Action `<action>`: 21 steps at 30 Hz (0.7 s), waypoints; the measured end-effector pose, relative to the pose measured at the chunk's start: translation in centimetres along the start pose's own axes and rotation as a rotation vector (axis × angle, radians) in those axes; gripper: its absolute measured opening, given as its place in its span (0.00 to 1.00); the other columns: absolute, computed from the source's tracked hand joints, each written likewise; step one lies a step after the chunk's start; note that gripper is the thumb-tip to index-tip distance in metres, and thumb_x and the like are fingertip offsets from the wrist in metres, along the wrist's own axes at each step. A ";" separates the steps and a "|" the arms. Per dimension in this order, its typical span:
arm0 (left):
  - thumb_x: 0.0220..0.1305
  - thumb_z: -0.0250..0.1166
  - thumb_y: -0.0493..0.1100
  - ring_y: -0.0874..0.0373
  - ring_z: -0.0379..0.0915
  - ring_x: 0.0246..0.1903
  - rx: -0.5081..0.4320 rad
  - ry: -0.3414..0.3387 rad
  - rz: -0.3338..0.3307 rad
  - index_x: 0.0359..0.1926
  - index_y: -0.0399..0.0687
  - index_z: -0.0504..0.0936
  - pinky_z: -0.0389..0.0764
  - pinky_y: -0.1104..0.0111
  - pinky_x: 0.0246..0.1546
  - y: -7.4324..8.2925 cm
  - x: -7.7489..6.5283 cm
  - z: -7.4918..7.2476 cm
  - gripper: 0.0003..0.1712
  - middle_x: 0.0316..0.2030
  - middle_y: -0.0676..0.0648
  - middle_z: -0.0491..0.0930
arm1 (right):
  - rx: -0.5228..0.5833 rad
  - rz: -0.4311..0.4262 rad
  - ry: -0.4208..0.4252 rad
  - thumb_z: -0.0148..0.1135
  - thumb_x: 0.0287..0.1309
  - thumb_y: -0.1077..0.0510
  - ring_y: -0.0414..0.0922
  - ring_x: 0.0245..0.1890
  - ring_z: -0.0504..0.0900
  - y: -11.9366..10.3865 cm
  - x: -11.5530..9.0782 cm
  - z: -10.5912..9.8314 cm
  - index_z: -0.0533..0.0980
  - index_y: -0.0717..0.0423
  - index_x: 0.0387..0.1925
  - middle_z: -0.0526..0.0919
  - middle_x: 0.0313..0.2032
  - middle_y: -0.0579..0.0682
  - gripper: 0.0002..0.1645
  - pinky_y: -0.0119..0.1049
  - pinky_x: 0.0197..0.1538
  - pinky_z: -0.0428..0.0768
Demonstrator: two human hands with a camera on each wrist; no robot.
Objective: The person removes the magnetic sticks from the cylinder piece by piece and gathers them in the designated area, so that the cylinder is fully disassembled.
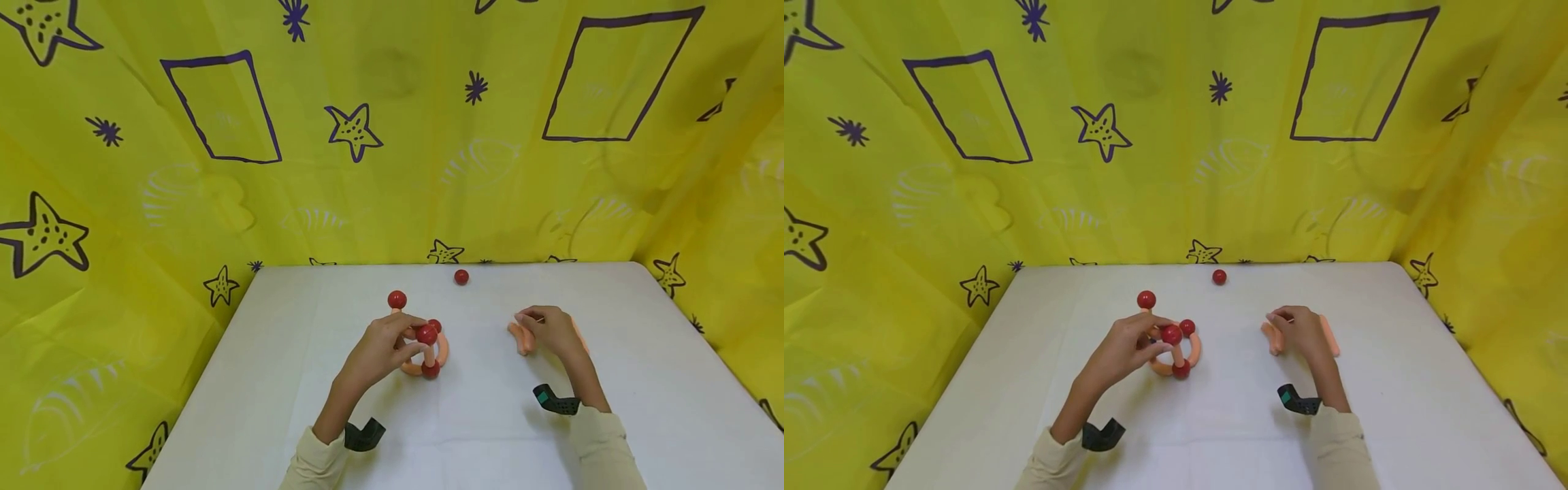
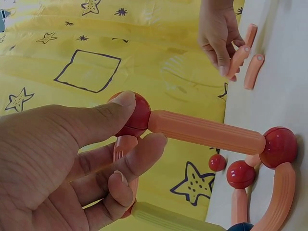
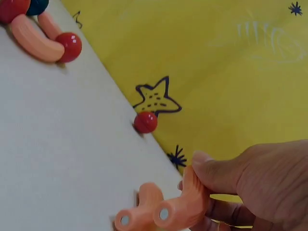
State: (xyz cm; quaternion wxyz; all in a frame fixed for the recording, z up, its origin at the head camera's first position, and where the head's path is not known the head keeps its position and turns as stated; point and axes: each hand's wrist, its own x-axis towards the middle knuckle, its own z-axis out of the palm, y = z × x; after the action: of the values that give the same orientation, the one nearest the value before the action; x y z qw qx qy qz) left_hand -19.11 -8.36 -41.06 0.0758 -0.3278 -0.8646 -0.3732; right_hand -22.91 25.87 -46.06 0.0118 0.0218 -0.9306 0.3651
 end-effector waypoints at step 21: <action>0.59 0.71 0.42 0.67 0.73 0.25 0.009 0.000 -0.008 0.51 0.48 0.82 0.77 0.77 0.28 0.1 0.0 -0.1 0.18 0.40 0.53 0.85 | -0.120 0.101 -0.025 0.54 0.68 0.53 0.61 0.44 0.78 1.2 -0.4 -0.1 0.80 0.70 0.44 0.83 0.44 0.68 0.21 0.50 0.43 0.77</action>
State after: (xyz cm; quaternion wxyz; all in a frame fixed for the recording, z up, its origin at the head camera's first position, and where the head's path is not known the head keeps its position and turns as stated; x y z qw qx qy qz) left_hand -19.04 -8.42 -40.94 0.0757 -0.3241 -0.8675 -0.3697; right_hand -22.54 26.85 -46.83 -0.0169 -0.0212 -0.9508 0.3085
